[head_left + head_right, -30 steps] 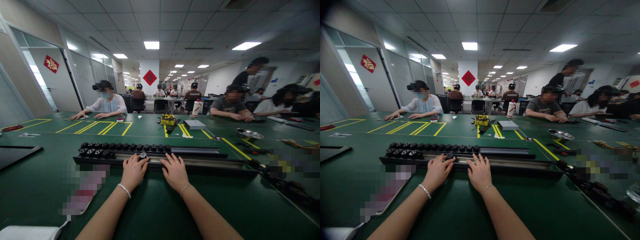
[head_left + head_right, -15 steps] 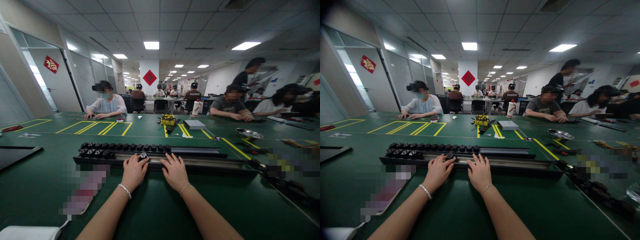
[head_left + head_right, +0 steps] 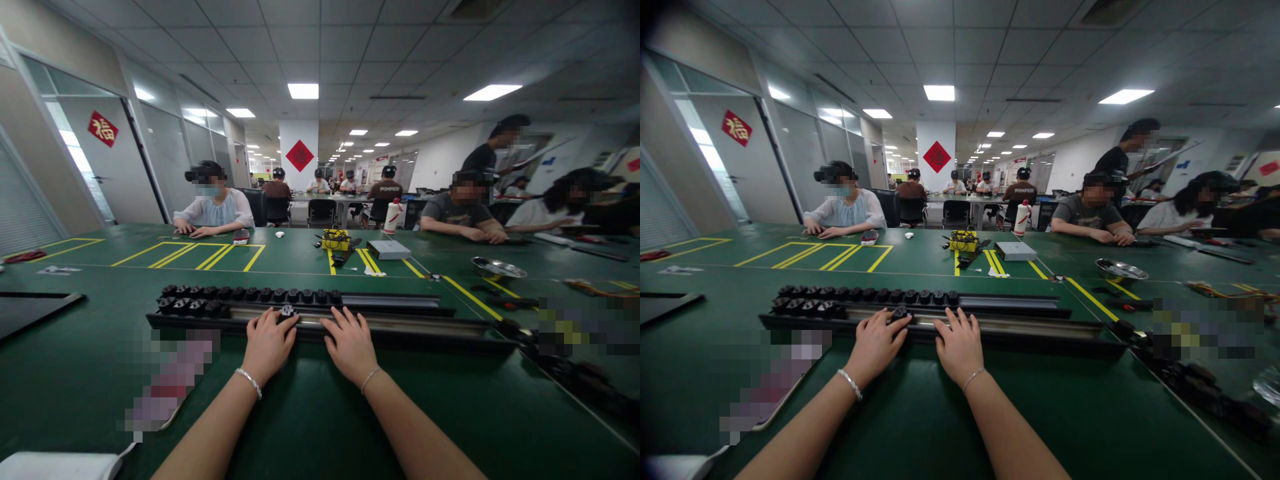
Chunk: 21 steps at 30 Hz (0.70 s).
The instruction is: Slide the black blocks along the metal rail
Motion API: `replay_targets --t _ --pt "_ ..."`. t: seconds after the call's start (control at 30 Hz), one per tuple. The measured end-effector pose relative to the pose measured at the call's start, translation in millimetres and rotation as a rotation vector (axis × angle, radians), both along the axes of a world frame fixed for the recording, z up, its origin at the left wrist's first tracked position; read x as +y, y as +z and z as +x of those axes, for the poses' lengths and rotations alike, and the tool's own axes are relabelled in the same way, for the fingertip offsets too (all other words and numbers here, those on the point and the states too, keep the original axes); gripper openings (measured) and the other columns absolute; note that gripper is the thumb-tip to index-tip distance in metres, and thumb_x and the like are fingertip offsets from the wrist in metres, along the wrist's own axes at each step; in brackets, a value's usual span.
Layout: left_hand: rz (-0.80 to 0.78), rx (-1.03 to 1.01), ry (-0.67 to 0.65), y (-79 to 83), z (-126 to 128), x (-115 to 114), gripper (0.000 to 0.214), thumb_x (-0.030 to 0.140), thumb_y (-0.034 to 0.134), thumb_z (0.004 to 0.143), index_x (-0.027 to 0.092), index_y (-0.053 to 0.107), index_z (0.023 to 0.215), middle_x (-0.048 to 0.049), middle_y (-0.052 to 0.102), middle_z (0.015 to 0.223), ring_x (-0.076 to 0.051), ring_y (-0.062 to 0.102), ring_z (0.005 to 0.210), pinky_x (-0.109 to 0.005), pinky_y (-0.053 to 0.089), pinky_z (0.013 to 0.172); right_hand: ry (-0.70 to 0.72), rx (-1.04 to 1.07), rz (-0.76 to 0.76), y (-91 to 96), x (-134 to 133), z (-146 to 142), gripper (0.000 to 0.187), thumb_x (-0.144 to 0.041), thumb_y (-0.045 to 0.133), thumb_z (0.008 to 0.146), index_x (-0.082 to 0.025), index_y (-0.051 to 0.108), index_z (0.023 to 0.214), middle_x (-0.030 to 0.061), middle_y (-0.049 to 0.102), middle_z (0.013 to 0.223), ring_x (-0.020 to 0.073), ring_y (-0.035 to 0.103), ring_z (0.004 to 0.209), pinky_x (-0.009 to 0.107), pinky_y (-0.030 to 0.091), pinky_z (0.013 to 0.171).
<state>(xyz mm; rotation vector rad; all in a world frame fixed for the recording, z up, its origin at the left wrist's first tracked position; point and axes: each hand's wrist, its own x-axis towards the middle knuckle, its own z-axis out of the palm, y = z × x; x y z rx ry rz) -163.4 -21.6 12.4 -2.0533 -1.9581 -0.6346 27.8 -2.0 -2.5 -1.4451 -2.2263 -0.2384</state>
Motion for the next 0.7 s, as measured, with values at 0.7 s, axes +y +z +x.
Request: replay_targets --t 0.7 --pt "-0.029 0.043 -0.064 1.6 -1.9 -4.3 0.030 0.033 0.046 0.079 0.029 0.056 0.107 -0.0086 0.057 0.115 -0.025 0.039 0.122 -0.045 0.028 0.095 0.007 -0.014 -0.012 1.4 -0.9 0.7 0.036 -0.032 0.045 0.083 -0.036 0.052 0.119 0.0004 0.042 0.137 0.0241 0.029 0.128 0.047 0.016 0.103"
